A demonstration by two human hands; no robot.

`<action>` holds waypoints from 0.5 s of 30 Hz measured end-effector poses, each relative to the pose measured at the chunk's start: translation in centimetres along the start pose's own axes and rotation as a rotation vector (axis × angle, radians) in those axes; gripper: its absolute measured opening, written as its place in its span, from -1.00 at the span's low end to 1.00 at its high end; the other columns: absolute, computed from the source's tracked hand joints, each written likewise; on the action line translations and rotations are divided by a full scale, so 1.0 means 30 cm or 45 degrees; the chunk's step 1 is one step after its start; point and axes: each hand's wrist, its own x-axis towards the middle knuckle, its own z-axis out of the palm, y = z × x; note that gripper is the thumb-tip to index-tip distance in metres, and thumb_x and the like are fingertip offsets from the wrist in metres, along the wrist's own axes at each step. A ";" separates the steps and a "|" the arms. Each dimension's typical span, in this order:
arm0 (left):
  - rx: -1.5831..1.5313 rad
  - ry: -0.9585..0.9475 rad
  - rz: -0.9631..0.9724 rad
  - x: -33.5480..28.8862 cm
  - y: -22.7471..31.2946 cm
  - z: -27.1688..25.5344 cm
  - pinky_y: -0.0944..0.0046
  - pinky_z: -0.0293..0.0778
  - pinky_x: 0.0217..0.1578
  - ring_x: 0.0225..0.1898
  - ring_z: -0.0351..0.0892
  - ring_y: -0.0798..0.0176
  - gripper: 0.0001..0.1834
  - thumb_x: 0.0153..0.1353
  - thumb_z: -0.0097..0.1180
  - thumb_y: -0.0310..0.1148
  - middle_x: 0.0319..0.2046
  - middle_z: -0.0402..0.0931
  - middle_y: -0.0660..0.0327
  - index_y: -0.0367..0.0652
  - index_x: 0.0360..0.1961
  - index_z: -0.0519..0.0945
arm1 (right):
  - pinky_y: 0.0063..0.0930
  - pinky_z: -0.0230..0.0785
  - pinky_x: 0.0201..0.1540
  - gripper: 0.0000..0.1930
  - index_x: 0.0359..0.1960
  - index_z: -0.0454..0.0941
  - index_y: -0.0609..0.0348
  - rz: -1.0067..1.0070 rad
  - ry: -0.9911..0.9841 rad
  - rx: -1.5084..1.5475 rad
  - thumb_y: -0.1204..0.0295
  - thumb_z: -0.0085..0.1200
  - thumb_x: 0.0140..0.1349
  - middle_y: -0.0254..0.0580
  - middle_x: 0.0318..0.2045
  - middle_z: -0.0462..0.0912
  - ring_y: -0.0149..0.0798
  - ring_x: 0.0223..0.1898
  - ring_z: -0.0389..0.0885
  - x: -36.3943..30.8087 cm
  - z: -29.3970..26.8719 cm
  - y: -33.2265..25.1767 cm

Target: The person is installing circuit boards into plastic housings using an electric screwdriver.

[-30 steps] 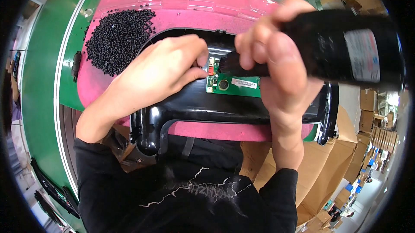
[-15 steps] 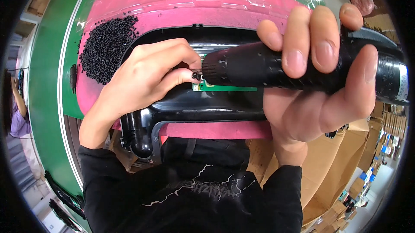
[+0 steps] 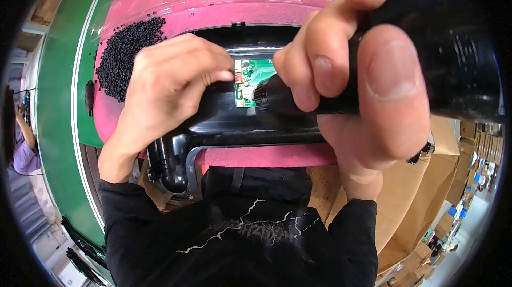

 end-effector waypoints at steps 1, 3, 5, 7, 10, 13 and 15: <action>-0.080 0.026 -0.096 -0.002 0.004 -0.005 0.23 0.54 -0.39 -0.41 0.65 0.09 -0.89 -0.02 0.22 -0.66 -0.46 0.60 0.10 -0.31 -0.42 0.59 | -0.51 0.13 -0.43 -0.66 -0.04 0.35 0.04 -0.102 -0.075 0.221 0.16 0.04 0.26 -0.51 -0.55 0.34 -0.52 -0.61 0.26 0.003 0.011 0.034; -0.075 -0.001 -0.134 -0.006 0.001 -0.008 0.23 0.54 -0.39 -0.41 0.64 0.07 -0.91 0.01 0.21 -0.65 -0.45 0.60 0.09 -0.32 -0.41 0.59 | -0.52 0.13 -0.42 -0.65 -0.04 0.35 0.03 -0.060 -0.004 0.233 0.15 0.05 0.25 -0.52 -0.55 0.34 -0.52 -0.61 0.26 -0.003 0.019 0.051; -0.081 -0.056 -0.149 -0.012 -0.007 -0.010 0.21 0.54 -0.37 -0.40 0.63 0.01 -0.94 0.07 0.19 -0.58 -0.44 0.60 0.07 -0.32 -0.39 0.59 | -0.52 0.13 -0.41 -0.65 -0.04 0.35 0.03 -0.020 0.068 0.240 0.15 0.05 0.24 -0.52 -0.55 0.34 -0.52 -0.61 0.26 -0.005 0.027 0.060; -0.040 -0.042 -0.144 -0.031 -0.016 -0.014 0.19 0.53 -0.35 -0.38 0.62 0.00 -0.93 0.09 0.19 -0.56 -0.43 0.59 0.07 -0.32 -0.38 0.59 | -0.52 0.13 -0.43 -0.63 -0.05 0.35 0.03 -0.041 0.036 0.231 0.13 0.07 0.23 -0.52 -0.56 0.34 -0.53 -0.61 0.26 -0.001 0.043 0.079; -0.009 -0.049 -0.149 -0.050 -0.021 -0.024 0.14 0.52 -0.32 -0.34 0.59 -0.01 -0.92 0.11 0.18 -0.52 -0.42 0.58 0.07 -0.31 -0.37 0.59 | -0.52 0.13 -0.44 -0.62 -0.05 0.36 0.02 -0.032 0.050 0.145 0.12 0.09 0.22 -0.52 -0.57 0.33 -0.52 -0.62 0.27 -0.004 0.076 0.091; 0.003 -0.048 -0.167 -0.073 -0.030 -0.041 0.12 0.52 -0.31 -0.33 0.58 -0.02 -0.91 0.11 0.18 -0.49 -0.42 0.57 0.08 -0.30 -0.37 0.58 | -0.52 0.12 -0.48 -0.58 -0.08 0.35 0.01 -0.058 0.049 0.003 0.07 0.15 0.17 -0.51 -0.59 0.33 -0.52 -0.64 0.26 0.001 0.117 0.097; -0.013 -0.013 -0.128 -0.091 -0.032 -0.048 0.10 0.50 -0.31 -0.31 0.57 -0.04 -0.89 0.11 0.19 -0.46 -0.42 0.54 0.08 -0.29 -0.38 0.56 | -0.53 0.12 -0.49 -0.51 -0.11 0.33 -0.01 -0.063 0.068 -0.186 0.00 0.24 0.11 -0.52 -0.60 0.34 -0.51 -0.66 0.25 -0.004 0.160 0.088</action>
